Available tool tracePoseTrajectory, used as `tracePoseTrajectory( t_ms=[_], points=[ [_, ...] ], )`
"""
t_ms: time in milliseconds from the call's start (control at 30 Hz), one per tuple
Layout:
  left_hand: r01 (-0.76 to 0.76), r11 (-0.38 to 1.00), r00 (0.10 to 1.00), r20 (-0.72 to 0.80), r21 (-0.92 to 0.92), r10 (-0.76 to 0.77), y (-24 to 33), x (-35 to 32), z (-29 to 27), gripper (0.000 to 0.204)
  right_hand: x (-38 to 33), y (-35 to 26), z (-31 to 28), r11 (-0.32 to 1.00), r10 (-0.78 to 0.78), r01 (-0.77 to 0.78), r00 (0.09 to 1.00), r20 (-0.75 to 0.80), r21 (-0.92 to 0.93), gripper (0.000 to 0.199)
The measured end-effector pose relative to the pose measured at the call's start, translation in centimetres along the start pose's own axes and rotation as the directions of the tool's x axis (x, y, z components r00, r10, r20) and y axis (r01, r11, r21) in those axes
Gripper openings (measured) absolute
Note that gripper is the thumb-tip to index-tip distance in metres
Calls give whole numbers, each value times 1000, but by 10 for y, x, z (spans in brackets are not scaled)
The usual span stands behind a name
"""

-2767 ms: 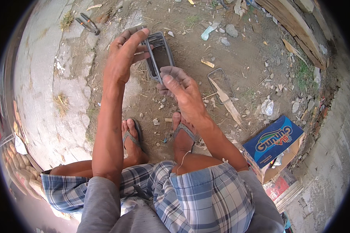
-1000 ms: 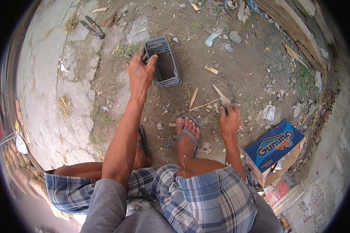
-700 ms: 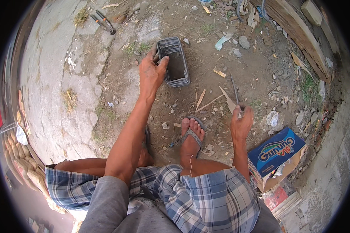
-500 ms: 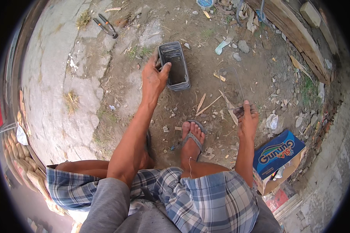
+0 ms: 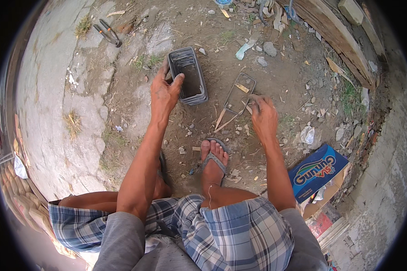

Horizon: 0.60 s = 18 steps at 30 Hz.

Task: The person sits on the ground and assembles small metal frames by hand. They then walk to a construction site and place the frames onto a rebar grid laid over gravel, adjusting their positions along the grid.

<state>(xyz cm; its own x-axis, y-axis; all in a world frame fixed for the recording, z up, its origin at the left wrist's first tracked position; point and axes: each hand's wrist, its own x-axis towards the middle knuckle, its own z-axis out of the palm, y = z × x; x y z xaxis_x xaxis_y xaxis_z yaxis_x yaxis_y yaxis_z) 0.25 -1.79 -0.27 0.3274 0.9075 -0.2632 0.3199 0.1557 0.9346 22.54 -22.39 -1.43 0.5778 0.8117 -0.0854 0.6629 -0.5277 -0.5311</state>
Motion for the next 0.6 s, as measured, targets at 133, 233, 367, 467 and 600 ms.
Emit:
tracePoseTrajectory(
  t_ms=[133, 233, 367, 467, 600],
  points=[
    [-10, 997, 1000, 27, -77, 12, 1, -1, 7, 68, 36, 23, -11, 890, -282, 344, 931, 232, -299, 34],
    [13, 999, 1000, 16, -36, -12, 3, -1, 5, 68, 57, 38, -12, 785, -415, 521, 844, 339, -336, 31],
    [3, 998, 1000, 23, -55, -2, 0, -2, 3, 67, 70, 45, -21, 672, -522, 662, 742, 422, -333, 27],
    [-27, 998, 999, 20, -60, 29, -9, 1, 3, 67, 79, 47, -26, 567, -656, 764, 645, 392, -309, 25],
    [-11, 997, 1000, 25, -72, 13, -4, -1, 5, 66, 68, 30, -47, 734, -608, 663, 737, 293, -146, 25]
  ],
)
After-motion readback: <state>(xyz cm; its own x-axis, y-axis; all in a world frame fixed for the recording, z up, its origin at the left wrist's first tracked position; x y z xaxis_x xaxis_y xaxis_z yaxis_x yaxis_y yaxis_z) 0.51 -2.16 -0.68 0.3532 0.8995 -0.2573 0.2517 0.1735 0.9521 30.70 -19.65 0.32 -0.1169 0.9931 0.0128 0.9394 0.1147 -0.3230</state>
